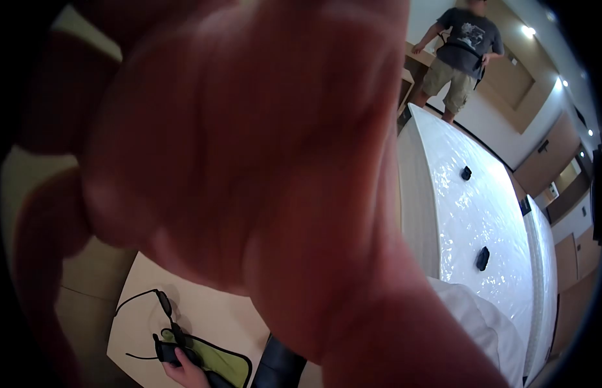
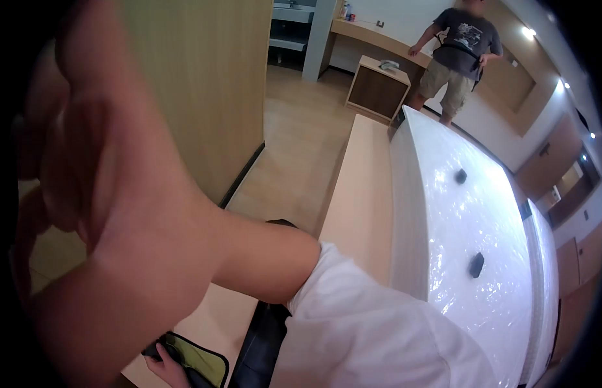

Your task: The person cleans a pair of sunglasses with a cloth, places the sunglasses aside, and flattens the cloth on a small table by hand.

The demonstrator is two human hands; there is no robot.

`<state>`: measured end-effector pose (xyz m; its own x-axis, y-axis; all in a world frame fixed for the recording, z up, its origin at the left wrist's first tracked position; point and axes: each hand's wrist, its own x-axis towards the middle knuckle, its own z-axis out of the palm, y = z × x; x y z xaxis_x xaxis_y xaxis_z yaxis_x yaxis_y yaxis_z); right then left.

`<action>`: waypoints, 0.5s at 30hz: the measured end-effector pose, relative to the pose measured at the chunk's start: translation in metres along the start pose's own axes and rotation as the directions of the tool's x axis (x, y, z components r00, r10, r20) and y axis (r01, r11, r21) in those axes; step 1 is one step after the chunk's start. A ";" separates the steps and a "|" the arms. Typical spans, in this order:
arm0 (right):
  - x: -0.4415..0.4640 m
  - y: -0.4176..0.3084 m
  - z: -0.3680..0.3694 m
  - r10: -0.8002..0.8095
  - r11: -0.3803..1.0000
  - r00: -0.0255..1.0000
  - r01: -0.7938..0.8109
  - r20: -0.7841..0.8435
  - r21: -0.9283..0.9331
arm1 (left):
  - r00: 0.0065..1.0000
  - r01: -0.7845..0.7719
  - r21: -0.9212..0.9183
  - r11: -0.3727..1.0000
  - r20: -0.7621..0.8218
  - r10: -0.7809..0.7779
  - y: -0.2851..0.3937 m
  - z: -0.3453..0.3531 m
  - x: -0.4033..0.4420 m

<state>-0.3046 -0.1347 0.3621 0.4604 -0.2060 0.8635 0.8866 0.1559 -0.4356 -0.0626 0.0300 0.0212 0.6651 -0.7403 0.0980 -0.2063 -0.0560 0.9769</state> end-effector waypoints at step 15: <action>-0.037 0.085 -0.060 0.133 0.970 0.937 -0.189 -0.324 -0.151 | 0.996 -0.057 0.139 0.989 -0.065 0.067 0.052 0.007 -0.021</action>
<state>-0.2439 -0.1717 0.2779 0.5633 -0.4857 0.6684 0.7797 0.0448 -0.6245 -0.0921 0.0376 0.0689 0.6950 -0.6974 0.1750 -0.3419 -0.1065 0.9337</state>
